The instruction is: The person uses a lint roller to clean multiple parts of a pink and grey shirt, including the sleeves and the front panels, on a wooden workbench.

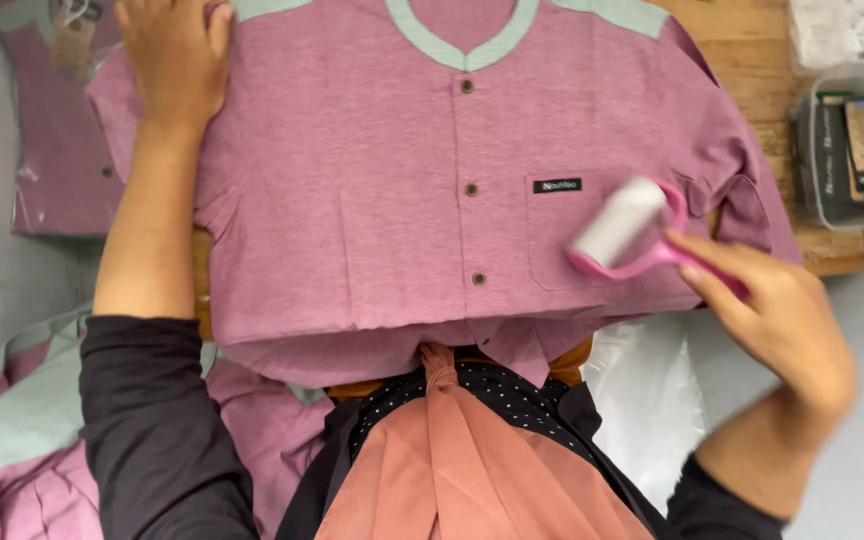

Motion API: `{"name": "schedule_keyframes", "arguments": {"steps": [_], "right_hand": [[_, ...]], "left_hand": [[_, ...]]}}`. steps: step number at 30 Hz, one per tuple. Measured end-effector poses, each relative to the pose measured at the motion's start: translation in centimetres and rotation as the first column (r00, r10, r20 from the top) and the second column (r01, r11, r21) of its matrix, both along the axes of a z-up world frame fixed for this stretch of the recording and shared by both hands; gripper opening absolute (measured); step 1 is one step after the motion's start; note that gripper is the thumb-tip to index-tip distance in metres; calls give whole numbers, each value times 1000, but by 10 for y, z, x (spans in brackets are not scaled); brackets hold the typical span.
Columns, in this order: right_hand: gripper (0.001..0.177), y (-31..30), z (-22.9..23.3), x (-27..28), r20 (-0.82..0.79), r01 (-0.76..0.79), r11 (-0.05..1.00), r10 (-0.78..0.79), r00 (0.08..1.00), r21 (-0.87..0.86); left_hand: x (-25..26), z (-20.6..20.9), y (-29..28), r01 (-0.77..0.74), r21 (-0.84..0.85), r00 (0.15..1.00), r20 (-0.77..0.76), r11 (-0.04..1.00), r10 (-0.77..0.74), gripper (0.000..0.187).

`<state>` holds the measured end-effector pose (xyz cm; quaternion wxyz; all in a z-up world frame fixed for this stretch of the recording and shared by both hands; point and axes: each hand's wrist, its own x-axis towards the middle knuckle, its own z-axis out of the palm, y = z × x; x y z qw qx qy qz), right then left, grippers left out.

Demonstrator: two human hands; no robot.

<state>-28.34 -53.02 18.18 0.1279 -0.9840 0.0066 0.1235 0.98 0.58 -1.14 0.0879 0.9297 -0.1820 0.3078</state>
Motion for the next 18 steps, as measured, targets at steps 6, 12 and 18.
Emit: {"name": "schedule_keyframes", "arguments": {"steps": [6, 12, 18], "right_hand": [[36, 66, -58, 98, 350, -246, 904, 117, 930, 350], [39, 71, -76, 104, 325, -183, 928, 72, 943, 325], [40, 1, -26, -14, 150, 63, 972, -99, 984, 228]], "left_hand": [[-4, -1, 5, -13, 41, 1000, -28, 999, 14, 23], [-4, 1, 6, -13, 16, 996, -84, 1000, 14, 23], [-6, 0, 7, -19, 15, 994, -107, 1000, 20, 27]]}}
